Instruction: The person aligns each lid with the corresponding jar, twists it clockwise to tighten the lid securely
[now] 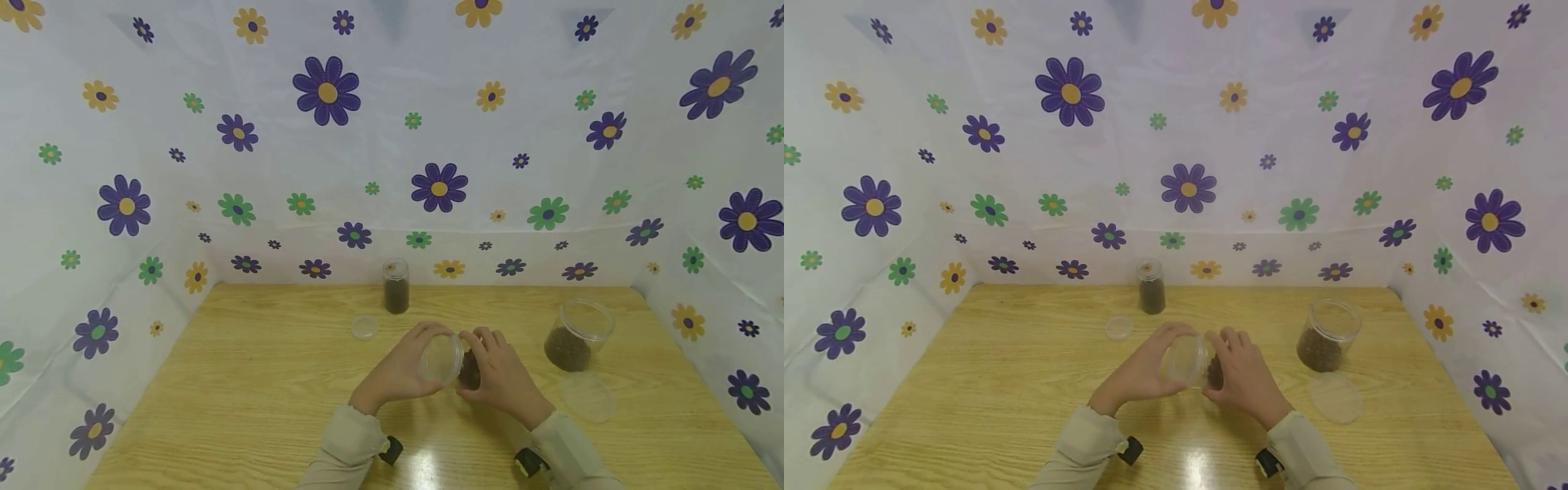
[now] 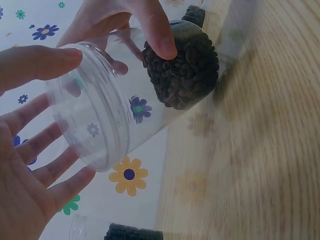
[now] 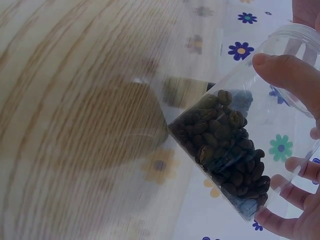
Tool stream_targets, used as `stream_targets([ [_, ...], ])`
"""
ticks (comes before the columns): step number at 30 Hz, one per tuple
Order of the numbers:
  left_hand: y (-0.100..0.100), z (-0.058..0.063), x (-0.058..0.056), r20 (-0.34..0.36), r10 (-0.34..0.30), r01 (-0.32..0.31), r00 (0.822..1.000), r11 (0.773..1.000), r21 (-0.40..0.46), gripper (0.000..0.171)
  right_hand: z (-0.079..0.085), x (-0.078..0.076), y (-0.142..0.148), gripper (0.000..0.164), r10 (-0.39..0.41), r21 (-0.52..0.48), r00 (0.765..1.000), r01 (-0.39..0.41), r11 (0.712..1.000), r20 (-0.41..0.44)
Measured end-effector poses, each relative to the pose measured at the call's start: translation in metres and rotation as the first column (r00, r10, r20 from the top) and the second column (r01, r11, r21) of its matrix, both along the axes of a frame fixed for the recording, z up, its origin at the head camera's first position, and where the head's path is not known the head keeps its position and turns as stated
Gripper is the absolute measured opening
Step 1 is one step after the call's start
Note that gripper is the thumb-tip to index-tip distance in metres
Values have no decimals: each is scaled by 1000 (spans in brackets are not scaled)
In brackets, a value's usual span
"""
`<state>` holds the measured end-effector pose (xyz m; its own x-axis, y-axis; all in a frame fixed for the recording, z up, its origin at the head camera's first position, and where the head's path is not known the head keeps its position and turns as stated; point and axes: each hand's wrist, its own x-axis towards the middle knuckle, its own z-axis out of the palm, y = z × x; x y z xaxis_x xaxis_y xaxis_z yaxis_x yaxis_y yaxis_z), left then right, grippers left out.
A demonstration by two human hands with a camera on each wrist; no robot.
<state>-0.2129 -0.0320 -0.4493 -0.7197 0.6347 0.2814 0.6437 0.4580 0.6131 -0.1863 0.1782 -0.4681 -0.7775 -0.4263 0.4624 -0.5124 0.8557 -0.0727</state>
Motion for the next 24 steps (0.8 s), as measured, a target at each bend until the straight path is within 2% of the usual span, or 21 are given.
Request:
stream_targets([
  [6,1,3,2,21,17,-17,1000,1000,-10,76,1,1,0,98,9,-2,1000,-9,1000,-15],
  [9,3,1,3,65,42,-42,997,999,0,79,1,1,0,97,12,-8,1000,-12,1000,-16],
  [11,4,-2,4,140,80,-86,987,996,32,78,0,0,0,97,10,-8,1000,-11,1000,-13],
  [14,7,-6,7,230,168,-186,959,981,57,75,-1,0,0,97,8,-7,1000,-8,1000,-8],
  [17,8,-5,8,253,227,-247,940,968,47,72,-1,0,0,98,8,-12,1000,-8,1000,-1],
  [21,8,-2,7,237,234,-243,943,970,8,70,-1,0,0,98,14,-29,1000,-14,999,-1],
  [24,7,1,5,228,189,-195,955,981,0,70,-1,0,1,97,18,-37,1000,-18,999,-3],
])
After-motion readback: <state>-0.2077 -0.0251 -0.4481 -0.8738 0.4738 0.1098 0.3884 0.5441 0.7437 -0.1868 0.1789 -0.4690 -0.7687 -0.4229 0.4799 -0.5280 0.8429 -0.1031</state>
